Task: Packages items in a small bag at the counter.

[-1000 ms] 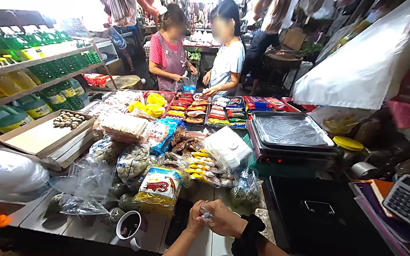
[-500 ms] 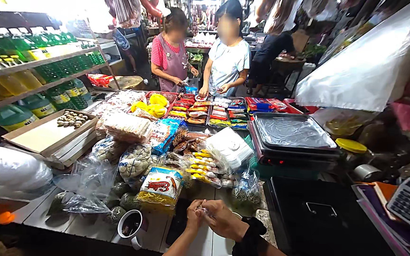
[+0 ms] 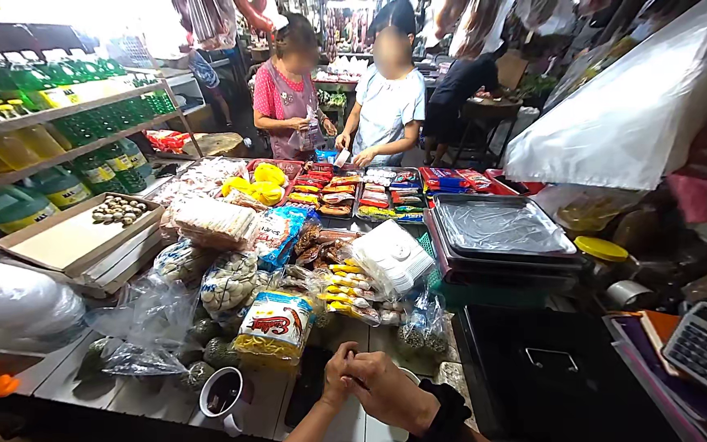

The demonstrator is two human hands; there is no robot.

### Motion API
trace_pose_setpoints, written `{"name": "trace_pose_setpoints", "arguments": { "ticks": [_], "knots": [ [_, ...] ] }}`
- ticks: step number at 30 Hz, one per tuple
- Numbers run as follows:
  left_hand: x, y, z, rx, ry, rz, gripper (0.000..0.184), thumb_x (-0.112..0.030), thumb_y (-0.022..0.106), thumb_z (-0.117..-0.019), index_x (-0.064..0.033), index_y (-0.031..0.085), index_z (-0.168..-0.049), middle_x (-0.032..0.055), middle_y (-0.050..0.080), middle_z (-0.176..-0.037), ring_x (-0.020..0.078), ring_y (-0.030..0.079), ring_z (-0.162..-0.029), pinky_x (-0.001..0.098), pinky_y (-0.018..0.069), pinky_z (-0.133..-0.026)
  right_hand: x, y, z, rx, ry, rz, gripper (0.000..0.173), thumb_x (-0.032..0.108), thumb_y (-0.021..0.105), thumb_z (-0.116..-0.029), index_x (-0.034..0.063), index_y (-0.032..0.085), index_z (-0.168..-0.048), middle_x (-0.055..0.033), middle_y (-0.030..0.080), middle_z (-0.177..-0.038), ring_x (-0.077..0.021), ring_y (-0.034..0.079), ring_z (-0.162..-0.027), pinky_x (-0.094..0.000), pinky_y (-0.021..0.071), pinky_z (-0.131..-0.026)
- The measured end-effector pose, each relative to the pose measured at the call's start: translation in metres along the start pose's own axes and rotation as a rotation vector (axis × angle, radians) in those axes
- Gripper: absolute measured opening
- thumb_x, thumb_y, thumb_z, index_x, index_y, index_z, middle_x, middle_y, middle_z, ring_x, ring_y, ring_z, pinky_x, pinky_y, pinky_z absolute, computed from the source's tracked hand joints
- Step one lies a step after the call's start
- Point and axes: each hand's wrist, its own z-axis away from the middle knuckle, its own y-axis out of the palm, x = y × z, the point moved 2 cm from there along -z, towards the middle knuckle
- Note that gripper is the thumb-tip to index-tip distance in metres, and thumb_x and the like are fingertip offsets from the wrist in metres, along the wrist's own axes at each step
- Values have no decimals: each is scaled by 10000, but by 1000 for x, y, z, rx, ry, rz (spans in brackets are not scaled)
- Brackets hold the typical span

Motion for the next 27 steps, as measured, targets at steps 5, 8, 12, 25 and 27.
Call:
{"name": "trace_pose_setpoints", "arguments": {
  "ticks": [5,8,12,25,27],
  "knots": [
    [4,1,-2,-4,12,13,382,-88,574,-925,62,652,-1266,206,738,-1023,321,726,-925,510,560,-891,6,-6,1,28,17,27,149,19,617,-933,-60,744,-925,-196,708,-795,-314,719,-799,-431,573,-787],
    [2,0,-2,-17,58,-11,311,-85,551,-971,76,697,-1194,232,740,-1074,357,726,-1014,516,542,-969,5,-7,2,49,25,32,157,20,611,-945,-64,744,-939,-203,711,-811,-318,720,-802,-433,574,-786],
    [-2,-2,-1,-49,172,-60,265,-95,563,-961,109,733,-962,252,736,-979,379,727,-974,514,549,-937,6,-7,2,62,15,29,155,17,607,-948,-63,738,-927,-200,720,-840,-310,724,-834,-421,573,-810],
    [7,2,2,-22,211,-163,314,-115,613,-895,130,727,-1054,263,740,-997,403,734,-941,567,553,-899,11,-18,15,97,54,114,105,32,641,-931,-48,710,-930,-209,697,-808,-374,714,-807,-555,559,-730],
    [41,14,-6,-4,161,-201,287,-124,592,-962,115,734,-1031,249,744,-963,388,738,-921,561,565,-881,12,-17,21,8,57,138,84,24,665,-915,-42,712,-892,-201,689,-772,-369,713,-757,-556,566,-680]
  ]
}}
